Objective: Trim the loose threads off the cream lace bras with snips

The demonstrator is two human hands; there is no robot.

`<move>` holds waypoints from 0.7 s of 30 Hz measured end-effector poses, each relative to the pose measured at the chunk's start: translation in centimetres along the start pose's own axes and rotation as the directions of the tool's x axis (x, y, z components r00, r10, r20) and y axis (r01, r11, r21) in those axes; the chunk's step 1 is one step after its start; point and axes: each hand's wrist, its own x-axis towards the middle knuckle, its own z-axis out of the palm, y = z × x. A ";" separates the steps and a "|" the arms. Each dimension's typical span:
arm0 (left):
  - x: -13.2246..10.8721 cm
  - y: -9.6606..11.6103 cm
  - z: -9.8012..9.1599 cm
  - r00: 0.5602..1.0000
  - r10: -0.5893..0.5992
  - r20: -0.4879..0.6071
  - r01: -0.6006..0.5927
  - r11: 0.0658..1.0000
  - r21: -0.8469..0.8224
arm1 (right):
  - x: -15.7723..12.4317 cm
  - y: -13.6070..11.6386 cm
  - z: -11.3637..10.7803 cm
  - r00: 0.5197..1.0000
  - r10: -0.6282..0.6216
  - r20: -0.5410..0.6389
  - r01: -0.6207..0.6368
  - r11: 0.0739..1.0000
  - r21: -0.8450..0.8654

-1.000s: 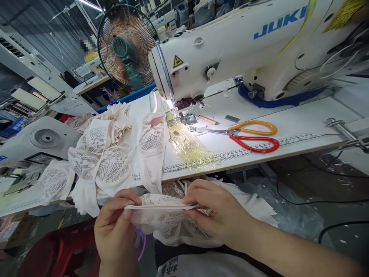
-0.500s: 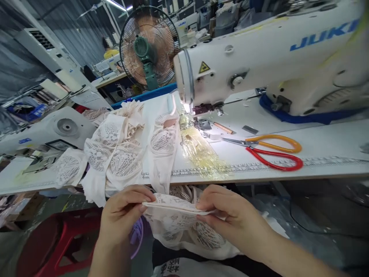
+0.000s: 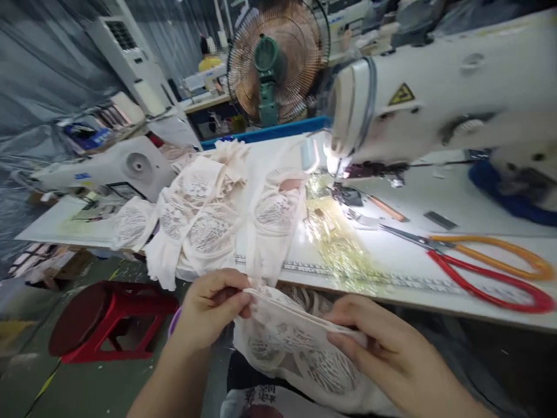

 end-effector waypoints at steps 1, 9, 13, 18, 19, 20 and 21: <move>0.0 0.0 -0.1 1.000 0.018 -0.020 -0.017 1.000 0.020 | 0.1 -0.3 0.0 1.000 -0.009 -0.010 0.009 1.000 0.016; -0.6 0.2 -0.2 0.963 0.197 -0.182 -0.106 0.902 0.418 | -0.1 0.0 0.8 0.981 -0.113 -0.160 0.108 0.993 -0.038; -1.9 1.6 0.5 0.783 0.544 0.301 -0.575 0.450 0.683 | -0.2 0.1 1.1 0.964 -0.191 -0.187 0.170 0.978 -0.124; -0.3 1.2 3.1 0.538 0.322 0.779 -0.843 0.195 0.502 | -0.6 -0.3 1.4 0.957 -0.229 -0.176 0.203 0.967 -0.152; 0.2 1.0 3.5 0.541 0.301 0.785 -0.841 0.225 0.493 | -0.7 -0.3 1.4 0.956 -0.229 -0.183 0.203 0.968 -0.150; 0.7 0.8 3.9 0.548 0.291 0.784 -0.834 0.265 0.484 | -0.9 -0.3 1.5 0.956 -0.222 -0.192 0.196 0.969 -0.148; 1.0 0.6 4.1 0.553 0.285 0.783 -0.827 0.306 0.472 | -1.1 -0.3 1.4 0.957 -0.208 -0.201 0.181 0.973 -0.145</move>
